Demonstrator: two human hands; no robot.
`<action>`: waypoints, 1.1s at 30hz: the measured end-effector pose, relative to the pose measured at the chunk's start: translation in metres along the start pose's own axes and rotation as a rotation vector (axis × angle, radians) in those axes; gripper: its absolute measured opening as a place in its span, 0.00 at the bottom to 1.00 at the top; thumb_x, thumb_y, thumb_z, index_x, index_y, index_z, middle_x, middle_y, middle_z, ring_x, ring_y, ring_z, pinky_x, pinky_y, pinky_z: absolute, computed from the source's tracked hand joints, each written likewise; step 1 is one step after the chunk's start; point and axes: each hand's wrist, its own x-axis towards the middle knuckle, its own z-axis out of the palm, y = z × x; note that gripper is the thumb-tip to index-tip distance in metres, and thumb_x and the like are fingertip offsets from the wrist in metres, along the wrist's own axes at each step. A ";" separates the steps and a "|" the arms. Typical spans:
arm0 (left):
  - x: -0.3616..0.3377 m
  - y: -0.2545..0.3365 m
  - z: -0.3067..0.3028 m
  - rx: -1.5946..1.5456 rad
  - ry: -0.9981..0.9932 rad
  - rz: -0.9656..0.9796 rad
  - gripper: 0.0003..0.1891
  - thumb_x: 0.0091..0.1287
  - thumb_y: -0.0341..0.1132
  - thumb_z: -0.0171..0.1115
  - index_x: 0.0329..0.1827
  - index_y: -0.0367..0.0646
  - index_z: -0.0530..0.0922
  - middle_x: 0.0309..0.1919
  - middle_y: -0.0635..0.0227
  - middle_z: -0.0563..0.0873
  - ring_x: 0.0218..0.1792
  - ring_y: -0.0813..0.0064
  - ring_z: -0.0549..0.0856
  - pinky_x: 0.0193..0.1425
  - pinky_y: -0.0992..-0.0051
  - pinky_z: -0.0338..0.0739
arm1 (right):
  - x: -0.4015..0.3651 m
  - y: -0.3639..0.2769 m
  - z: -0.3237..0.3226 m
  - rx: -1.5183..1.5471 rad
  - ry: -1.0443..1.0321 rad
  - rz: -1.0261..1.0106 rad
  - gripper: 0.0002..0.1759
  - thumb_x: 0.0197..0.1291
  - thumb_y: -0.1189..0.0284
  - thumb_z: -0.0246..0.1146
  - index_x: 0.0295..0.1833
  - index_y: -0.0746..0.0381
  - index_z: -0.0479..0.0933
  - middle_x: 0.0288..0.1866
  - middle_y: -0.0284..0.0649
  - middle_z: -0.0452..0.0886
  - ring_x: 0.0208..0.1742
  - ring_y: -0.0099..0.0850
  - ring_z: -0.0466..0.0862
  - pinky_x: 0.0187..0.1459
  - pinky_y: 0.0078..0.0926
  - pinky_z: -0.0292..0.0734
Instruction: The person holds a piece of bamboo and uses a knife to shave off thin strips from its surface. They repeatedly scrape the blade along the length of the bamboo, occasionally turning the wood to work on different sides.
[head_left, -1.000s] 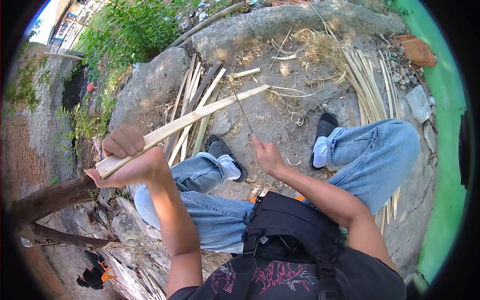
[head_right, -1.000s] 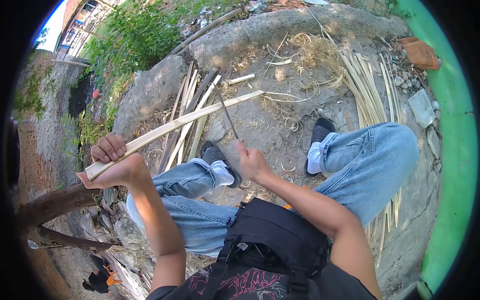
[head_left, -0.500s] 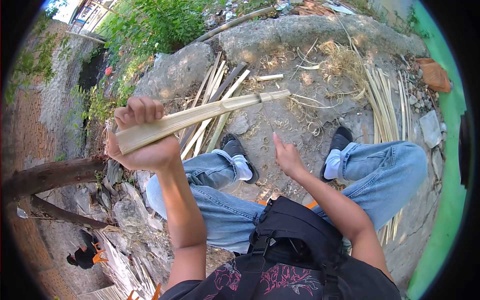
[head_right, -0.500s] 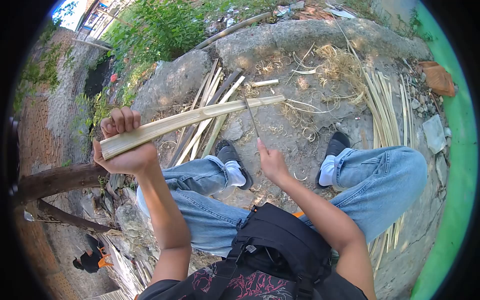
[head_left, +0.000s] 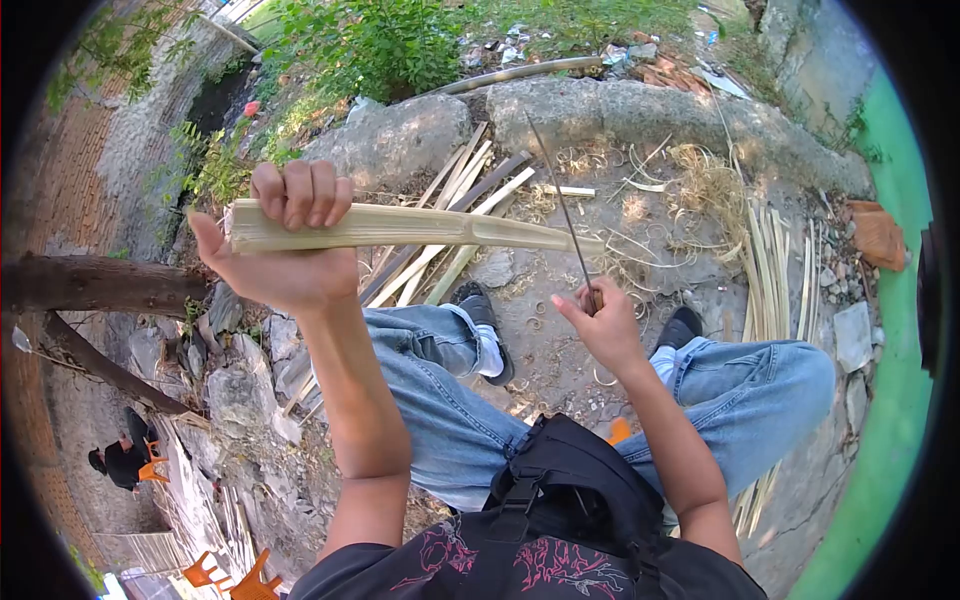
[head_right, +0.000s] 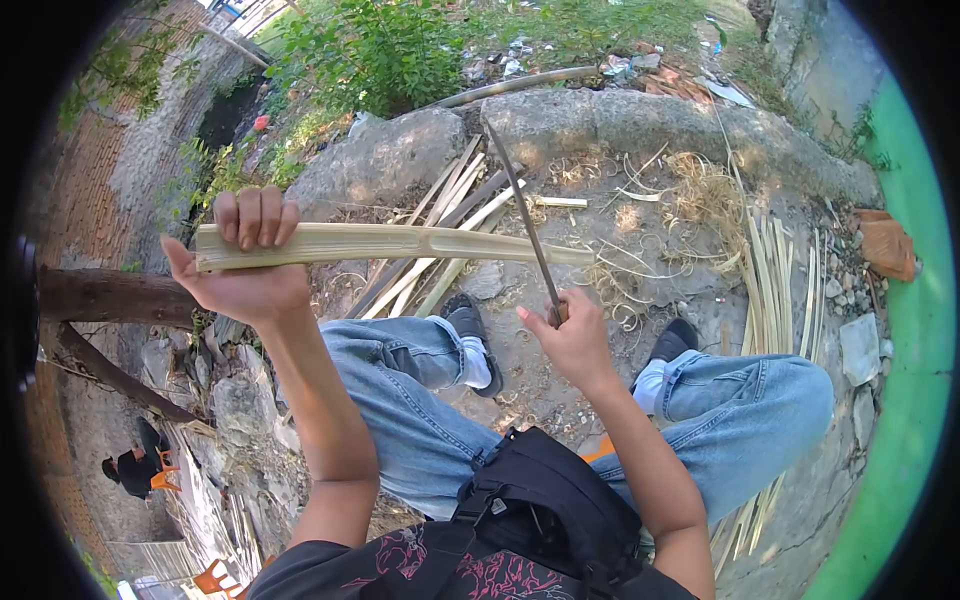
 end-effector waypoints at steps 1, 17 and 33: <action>0.000 0.008 0.002 -0.035 -0.048 -0.012 0.31 0.60 0.68 0.50 0.24 0.47 0.59 0.19 0.73 0.60 0.25 0.78 0.58 0.29 0.75 0.54 | 0.003 0.002 -0.001 0.048 0.052 -0.053 0.24 0.48 0.57 0.74 0.33 0.68 0.75 0.19 0.31 0.71 0.20 0.20 0.68 0.23 0.24 0.63; 0.000 0.014 -0.015 0.262 0.237 0.113 0.29 0.65 0.48 0.60 0.59 0.34 0.68 0.47 0.62 0.77 0.49 0.67 0.75 0.53 0.67 0.69 | 0.013 0.018 -0.002 0.370 -0.122 -0.042 0.20 0.46 0.69 0.77 0.28 0.63 0.70 0.27 0.33 0.79 0.29 0.17 0.75 0.33 0.19 0.72; -0.016 -0.153 -0.008 1.065 0.037 -0.343 0.27 0.62 0.35 0.69 0.59 0.30 0.71 0.36 0.64 0.84 0.36 0.80 0.84 0.37 0.81 0.78 | 0.015 0.026 -0.002 0.495 0.102 -0.056 0.18 0.49 0.78 0.74 0.26 0.60 0.67 0.30 0.36 0.82 0.34 0.19 0.80 0.39 0.20 0.79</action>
